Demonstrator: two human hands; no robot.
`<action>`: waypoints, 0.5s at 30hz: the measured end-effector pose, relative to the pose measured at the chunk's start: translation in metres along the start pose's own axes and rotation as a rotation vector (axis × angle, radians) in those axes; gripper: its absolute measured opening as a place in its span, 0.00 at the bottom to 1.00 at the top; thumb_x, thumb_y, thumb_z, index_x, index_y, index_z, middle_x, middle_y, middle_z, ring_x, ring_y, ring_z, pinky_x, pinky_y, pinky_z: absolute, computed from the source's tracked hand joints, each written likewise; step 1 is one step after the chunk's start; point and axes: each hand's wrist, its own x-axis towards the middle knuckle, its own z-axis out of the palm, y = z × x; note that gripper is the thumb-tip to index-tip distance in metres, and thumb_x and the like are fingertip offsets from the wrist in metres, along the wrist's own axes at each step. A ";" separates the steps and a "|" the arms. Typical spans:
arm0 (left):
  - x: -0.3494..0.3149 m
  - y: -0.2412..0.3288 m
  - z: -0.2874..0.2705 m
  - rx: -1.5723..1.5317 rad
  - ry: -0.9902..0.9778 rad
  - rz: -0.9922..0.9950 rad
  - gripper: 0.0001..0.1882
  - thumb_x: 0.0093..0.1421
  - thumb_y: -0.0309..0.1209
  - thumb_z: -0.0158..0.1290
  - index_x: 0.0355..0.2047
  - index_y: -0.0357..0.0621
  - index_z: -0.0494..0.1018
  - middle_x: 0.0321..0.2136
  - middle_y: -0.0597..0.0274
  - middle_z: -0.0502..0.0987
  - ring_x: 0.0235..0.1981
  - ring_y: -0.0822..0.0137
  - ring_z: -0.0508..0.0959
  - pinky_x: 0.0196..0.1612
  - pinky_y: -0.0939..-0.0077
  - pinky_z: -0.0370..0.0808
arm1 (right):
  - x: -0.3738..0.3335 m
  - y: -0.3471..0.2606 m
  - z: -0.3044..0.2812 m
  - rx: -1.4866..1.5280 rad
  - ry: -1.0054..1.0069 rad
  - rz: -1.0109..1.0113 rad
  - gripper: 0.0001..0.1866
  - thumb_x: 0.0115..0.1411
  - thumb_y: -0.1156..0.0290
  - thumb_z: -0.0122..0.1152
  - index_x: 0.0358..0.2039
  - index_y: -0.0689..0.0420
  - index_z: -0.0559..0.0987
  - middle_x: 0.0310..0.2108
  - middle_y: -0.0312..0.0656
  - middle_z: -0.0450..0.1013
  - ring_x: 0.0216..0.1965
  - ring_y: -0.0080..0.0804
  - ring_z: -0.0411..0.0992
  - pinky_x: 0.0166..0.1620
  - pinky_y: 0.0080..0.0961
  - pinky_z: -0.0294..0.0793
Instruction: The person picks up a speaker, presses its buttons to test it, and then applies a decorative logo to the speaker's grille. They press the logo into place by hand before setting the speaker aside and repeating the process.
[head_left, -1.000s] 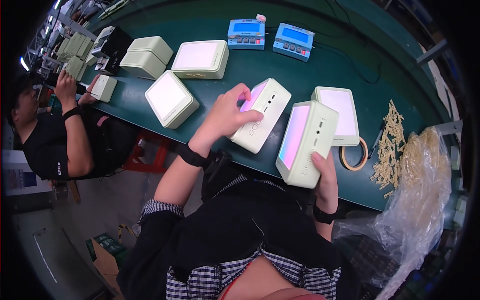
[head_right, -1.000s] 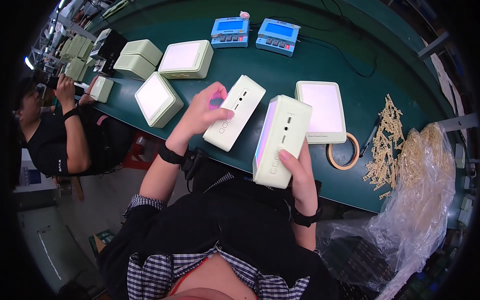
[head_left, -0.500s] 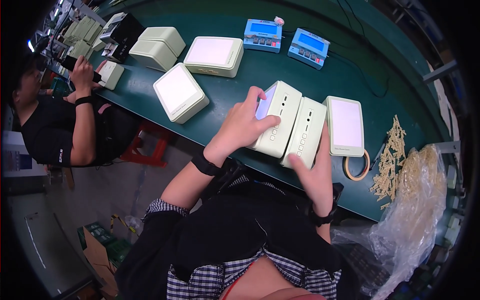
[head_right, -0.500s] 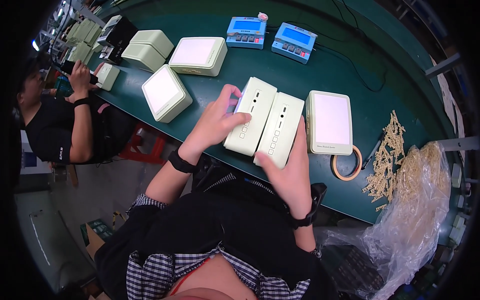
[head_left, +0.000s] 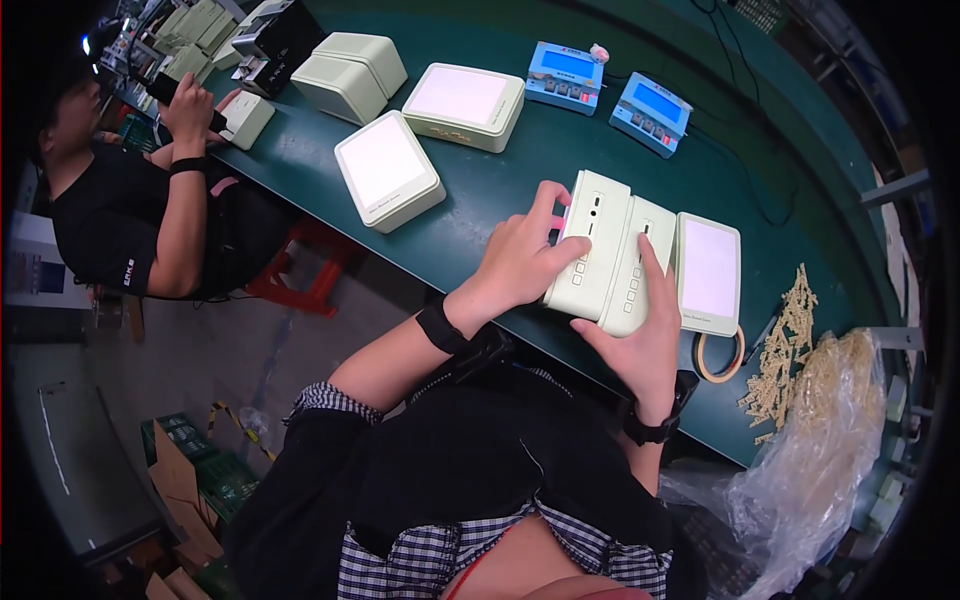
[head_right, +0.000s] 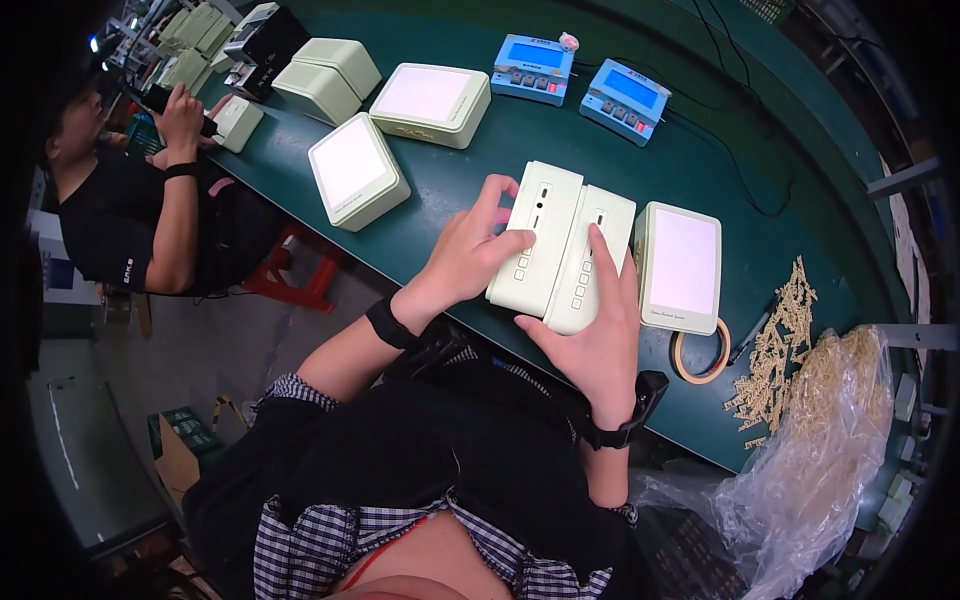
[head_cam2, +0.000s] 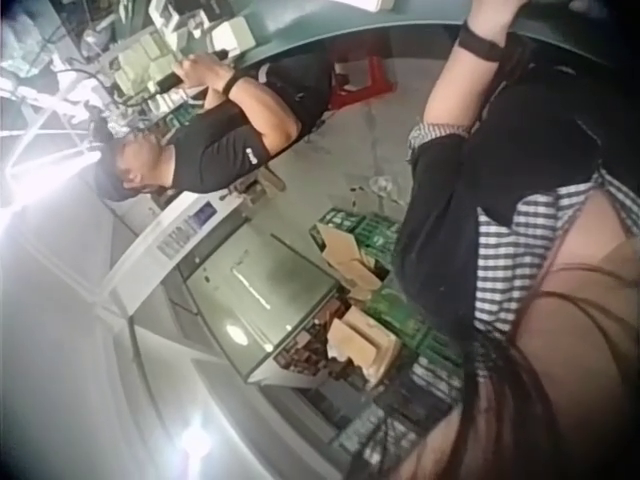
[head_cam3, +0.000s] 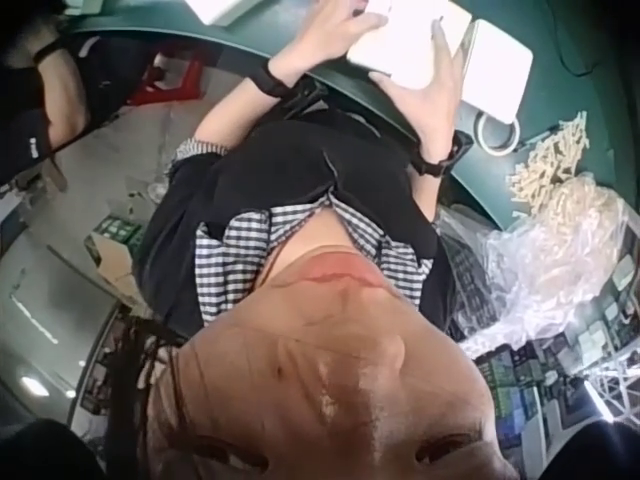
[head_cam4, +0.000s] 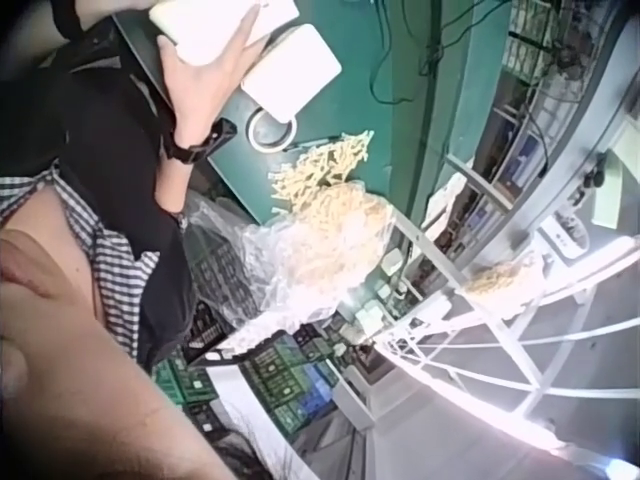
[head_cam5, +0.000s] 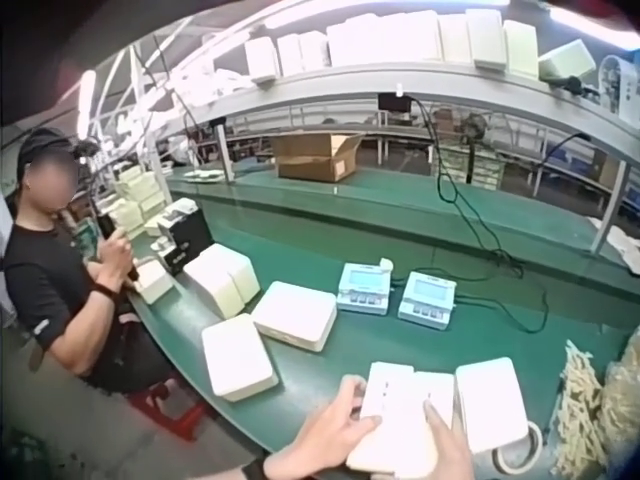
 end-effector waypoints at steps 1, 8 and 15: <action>0.000 -0.001 0.000 -0.012 0.003 0.000 0.29 0.55 0.46 0.53 0.51 0.44 0.59 0.35 0.41 0.81 0.35 0.40 0.80 0.40 0.53 0.74 | 0.000 -0.001 0.001 0.003 0.007 0.001 0.56 0.33 0.68 0.79 0.65 0.57 0.62 0.49 0.53 0.68 0.51 0.48 0.70 0.54 0.40 0.70; -0.002 -0.002 -0.001 -0.031 0.014 -0.016 0.28 0.55 0.46 0.53 0.51 0.45 0.59 0.34 0.45 0.81 0.34 0.42 0.80 0.39 0.52 0.73 | 0.002 -0.004 0.002 -0.033 0.008 -0.007 0.56 0.34 0.66 0.79 0.65 0.57 0.62 0.47 0.52 0.69 0.50 0.49 0.71 0.53 0.40 0.71; -0.003 0.003 -0.002 -0.020 -0.006 -0.046 0.28 0.55 0.46 0.53 0.51 0.45 0.59 0.32 0.47 0.81 0.33 0.43 0.80 0.38 0.53 0.72 | 0.003 -0.003 0.001 -0.043 0.004 -0.008 0.56 0.33 0.65 0.79 0.65 0.57 0.63 0.46 0.52 0.69 0.49 0.49 0.71 0.53 0.40 0.71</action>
